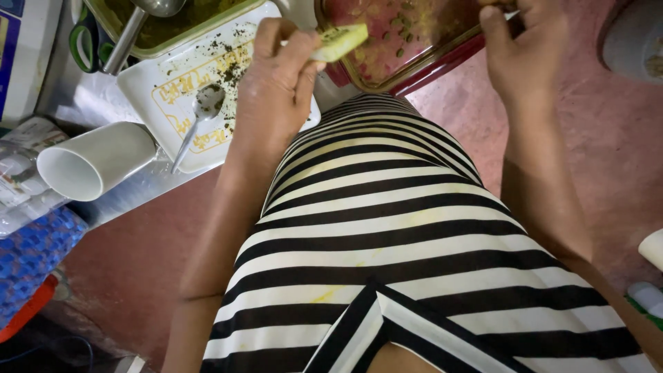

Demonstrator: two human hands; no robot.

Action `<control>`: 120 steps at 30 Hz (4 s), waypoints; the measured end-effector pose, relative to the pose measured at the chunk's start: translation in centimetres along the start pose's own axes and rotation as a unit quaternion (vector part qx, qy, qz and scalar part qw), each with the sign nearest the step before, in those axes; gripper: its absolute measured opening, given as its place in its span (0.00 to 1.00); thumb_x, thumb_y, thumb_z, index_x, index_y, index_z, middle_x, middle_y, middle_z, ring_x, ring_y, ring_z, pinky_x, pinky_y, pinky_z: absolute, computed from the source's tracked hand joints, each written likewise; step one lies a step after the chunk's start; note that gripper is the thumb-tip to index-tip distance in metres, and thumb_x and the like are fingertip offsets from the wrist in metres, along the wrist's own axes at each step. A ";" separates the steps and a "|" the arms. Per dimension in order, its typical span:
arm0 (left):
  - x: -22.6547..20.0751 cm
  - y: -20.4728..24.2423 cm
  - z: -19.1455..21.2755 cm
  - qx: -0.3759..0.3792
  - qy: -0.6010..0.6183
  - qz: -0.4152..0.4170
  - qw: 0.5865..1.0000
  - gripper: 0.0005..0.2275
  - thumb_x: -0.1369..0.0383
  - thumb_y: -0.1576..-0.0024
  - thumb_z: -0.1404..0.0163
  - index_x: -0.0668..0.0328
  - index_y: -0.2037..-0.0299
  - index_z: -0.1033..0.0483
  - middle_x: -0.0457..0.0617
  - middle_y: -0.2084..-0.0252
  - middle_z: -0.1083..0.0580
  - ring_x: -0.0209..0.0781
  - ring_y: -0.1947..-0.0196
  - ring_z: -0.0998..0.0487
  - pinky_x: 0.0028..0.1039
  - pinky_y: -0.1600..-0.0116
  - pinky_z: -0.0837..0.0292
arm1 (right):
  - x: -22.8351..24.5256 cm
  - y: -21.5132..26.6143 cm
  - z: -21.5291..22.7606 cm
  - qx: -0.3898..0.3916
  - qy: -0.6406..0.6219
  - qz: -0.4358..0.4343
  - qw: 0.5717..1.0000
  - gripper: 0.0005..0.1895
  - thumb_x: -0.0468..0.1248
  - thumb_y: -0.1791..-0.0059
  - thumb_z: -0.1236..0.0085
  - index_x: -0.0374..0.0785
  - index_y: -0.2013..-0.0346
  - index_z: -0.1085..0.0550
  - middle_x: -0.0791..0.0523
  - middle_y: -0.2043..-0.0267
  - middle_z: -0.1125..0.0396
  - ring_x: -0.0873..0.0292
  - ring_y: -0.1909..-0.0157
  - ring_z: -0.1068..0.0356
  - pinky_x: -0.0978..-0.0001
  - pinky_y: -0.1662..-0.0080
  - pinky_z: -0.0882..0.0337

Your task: Molding tea leaves into small blocks using a hand-held mold

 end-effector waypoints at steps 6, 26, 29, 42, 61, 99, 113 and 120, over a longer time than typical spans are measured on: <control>-4.3 -1.3 0.1 0.078 0.141 0.128 0.979 0.09 0.73 0.36 0.55 0.64 0.47 0.31 0.61 0.49 0.31 0.43 0.61 0.25 0.19 0.65 0.23 | 3.1 0.1 -1.6 0.143 -0.202 -0.189 0.950 0.10 0.40 0.37 0.54 0.42 0.47 0.26 0.58 0.55 0.27 0.66 0.61 0.31 0.76 0.57 0.31; 0.6 1.8 -2.0 0.065 -0.028 0.019 0.997 0.07 0.78 0.34 0.54 0.67 0.48 0.30 0.59 0.51 0.27 0.46 0.58 0.21 0.31 0.53 0.16 | 4.8 1.0 -4.4 0.195 -0.465 -0.201 0.840 0.10 0.30 0.40 0.51 0.39 0.43 0.34 0.49 0.43 0.30 0.55 0.45 0.26 0.73 0.51 0.18; 4.2 4.2 0.5 0.040 -0.037 0.132 0.990 0.04 0.72 0.33 0.55 0.60 0.53 0.28 0.54 0.52 0.28 0.45 0.57 0.26 0.34 0.54 0.24 | 4.1 0.6 -3.9 0.192 -0.476 -0.174 0.840 0.10 0.30 0.40 0.49 0.44 0.44 0.34 0.53 0.43 0.31 0.59 0.44 0.27 0.75 0.50 0.19; 14.7 17.9 6.2 -0.129 -0.242 0.126 0.953 0.09 0.77 0.39 0.43 0.65 0.51 0.27 0.59 0.54 0.29 0.61 0.56 0.29 0.48 0.51 0.32 | 6.5 -0.2 -5.0 0.085 -0.434 -0.266 0.857 0.07 0.30 0.42 0.49 0.44 0.52 0.33 0.53 0.45 0.28 0.55 0.48 0.21 0.73 0.57 0.15; 17.8 14.5 6.0 -0.116 -0.199 0.183 0.956 0.07 0.78 0.35 0.58 0.71 0.51 0.28 0.60 0.53 0.27 0.53 0.75 0.22 0.44 0.69 0.15 | 11.4 3.0 -9.9 0.115 -0.424 -0.306 0.844 0.07 0.30 0.42 0.50 0.41 0.50 0.32 0.51 0.47 0.28 0.57 0.52 0.22 0.77 0.58 0.16; 15.3 16.3 6.3 -0.096 -0.215 0.258 0.937 0.19 0.82 0.41 0.59 0.64 0.39 0.30 0.58 0.49 0.31 0.55 0.72 0.22 0.44 0.74 0.23 | 10.0 3.5 -7.6 0.113 -0.410 -0.298 0.855 0.07 0.31 0.42 0.49 0.44 0.50 0.32 0.53 0.48 0.29 0.56 0.50 0.22 0.76 0.59 0.16; 15.7 15.0 6.1 -0.150 -0.281 0.160 0.934 0.15 0.85 0.44 0.52 0.70 0.47 0.29 0.59 0.54 0.31 0.61 0.70 0.26 0.46 0.77 0.24 | 9.8 3.6 -7.4 0.132 -0.427 -0.297 0.844 0.07 0.30 0.42 0.50 0.43 0.51 0.32 0.53 0.48 0.29 0.56 0.50 0.23 0.77 0.59 0.17; 13.0 10.0 2.8 -0.057 -0.240 0.132 0.960 0.20 0.85 0.44 0.57 0.68 0.42 0.26 0.59 0.48 0.29 0.51 0.73 0.19 0.38 0.67 0.17 | 10.2 3.1 -8.0 0.151 -0.421 -0.275 0.851 0.06 0.31 0.42 0.49 0.42 0.50 0.32 0.52 0.47 0.29 0.56 0.50 0.22 0.78 0.60 0.16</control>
Point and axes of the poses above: each hand's wrist, its own y-axis away from the middle knuckle, its own z-axis out of the back of the hand, x = y × z, the point moved 5 cm from there along -y, towards the middle knuckle
